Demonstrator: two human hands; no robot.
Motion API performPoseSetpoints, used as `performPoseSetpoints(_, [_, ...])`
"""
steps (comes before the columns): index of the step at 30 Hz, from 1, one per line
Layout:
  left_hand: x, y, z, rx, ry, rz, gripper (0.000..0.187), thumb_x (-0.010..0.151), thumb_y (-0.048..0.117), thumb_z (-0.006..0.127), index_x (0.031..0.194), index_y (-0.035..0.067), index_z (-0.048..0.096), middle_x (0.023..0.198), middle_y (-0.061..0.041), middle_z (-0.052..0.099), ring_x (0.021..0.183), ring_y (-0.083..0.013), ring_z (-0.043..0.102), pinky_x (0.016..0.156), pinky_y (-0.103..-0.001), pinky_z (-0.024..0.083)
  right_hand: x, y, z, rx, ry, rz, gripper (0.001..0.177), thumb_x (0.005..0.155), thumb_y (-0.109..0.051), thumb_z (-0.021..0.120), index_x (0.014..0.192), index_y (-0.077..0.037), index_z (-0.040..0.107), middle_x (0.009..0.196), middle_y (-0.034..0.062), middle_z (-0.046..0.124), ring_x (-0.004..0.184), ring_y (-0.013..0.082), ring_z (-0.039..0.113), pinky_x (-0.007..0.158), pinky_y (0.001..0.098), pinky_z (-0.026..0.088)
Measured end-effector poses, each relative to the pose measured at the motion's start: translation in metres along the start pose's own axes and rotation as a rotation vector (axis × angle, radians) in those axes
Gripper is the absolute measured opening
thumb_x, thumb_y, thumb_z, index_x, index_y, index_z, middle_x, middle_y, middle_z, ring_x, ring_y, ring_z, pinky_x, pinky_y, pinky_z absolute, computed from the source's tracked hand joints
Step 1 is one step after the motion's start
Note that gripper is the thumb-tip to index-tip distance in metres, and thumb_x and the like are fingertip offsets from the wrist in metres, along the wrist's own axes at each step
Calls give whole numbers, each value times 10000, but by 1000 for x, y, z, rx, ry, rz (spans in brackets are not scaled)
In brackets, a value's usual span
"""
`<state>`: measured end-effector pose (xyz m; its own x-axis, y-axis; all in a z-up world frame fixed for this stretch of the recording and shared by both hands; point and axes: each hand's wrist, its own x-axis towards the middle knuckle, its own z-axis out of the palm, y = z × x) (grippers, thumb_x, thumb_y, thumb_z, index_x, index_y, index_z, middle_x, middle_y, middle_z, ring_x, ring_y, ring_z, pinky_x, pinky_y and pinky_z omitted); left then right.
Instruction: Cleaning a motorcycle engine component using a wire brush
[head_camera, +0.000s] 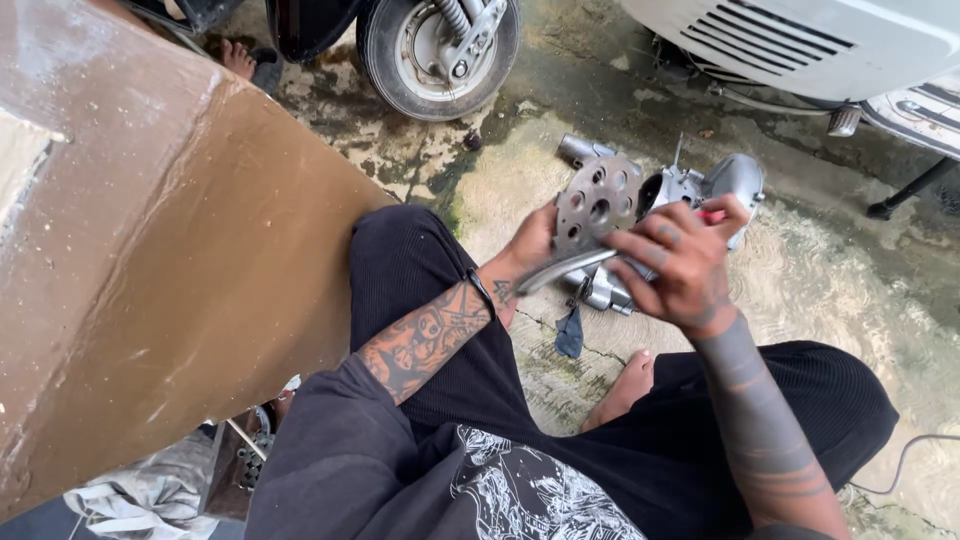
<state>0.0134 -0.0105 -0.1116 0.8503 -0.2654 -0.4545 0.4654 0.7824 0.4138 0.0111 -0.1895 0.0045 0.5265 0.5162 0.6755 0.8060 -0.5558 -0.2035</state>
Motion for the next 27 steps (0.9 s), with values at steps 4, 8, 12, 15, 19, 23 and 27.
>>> performPoseSetpoints(4, [-63,40,59,-45,-80,24,221,864,272,738,965,76,752,929,-147,764,865,-257,762,772,-397,631,-34,69,15,-47,12,29,244,1083,-330,677,1028,-112,772,792,60,605,820,277,607,980,499,252])
performPoseSetpoints(8, [-48,35,41,-83,-97,-30,220,880,270,720,974,73,743,927,-143,764,849,-229,758,792,-349,614,-22,49,9,-105,30,50,312,1111,-396,652,1046,-120,781,789,54,593,828,272,600,982,503,257])
performPoseSetpoints(12, [-35,29,20,59,56,-66,247,889,260,665,925,32,753,880,-122,765,839,-205,758,815,-341,589,0,13,14,98,-4,-31,281,1036,-399,594,1000,-179,766,787,21,574,823,243,601,923,522,256])
performPoseSetpoints(15, [-30,20,1,-59,-180,-84,341,955,263,603,1179,15,670,1161,-171,705,1090,-282,679,977,-437,533,-5,39,-6,3,-5,71,276,1079,-339,601,1038,-132,778,811,27,573,844,256,584,948,493,238])
performPoseSetpoints(19, [-88,57,84,-31,166,-130,196,837,260,715,788,71,724,746,-83,754,645,-183,747,626,-319,604,-5,8,10,74,48,-30,240,982,-392,641,1013,-196,775,770,3,590,772,229,579,927,530,254])
performPoseSetpoints(23, [-79,56,89,6,265,-46,176,781,185,740,682,46,697,671,-146,728,585,-228,735,578,-320,593,-12,28,16,78,32,-86,309,1018,-418,561,975,-207,783,745,-20,568,752,188,560,936,512,241])
performPoseSetpoints(27, [-64,39,44,-57,101,-89,230,825,304,743,824,74,740,792,-120,758,690,-223,753,641,-361,612,-16,37,6,39,10,54,279,1058,-382,627,1023,-144,767,773,26,563,797,247,580,962,530,237])
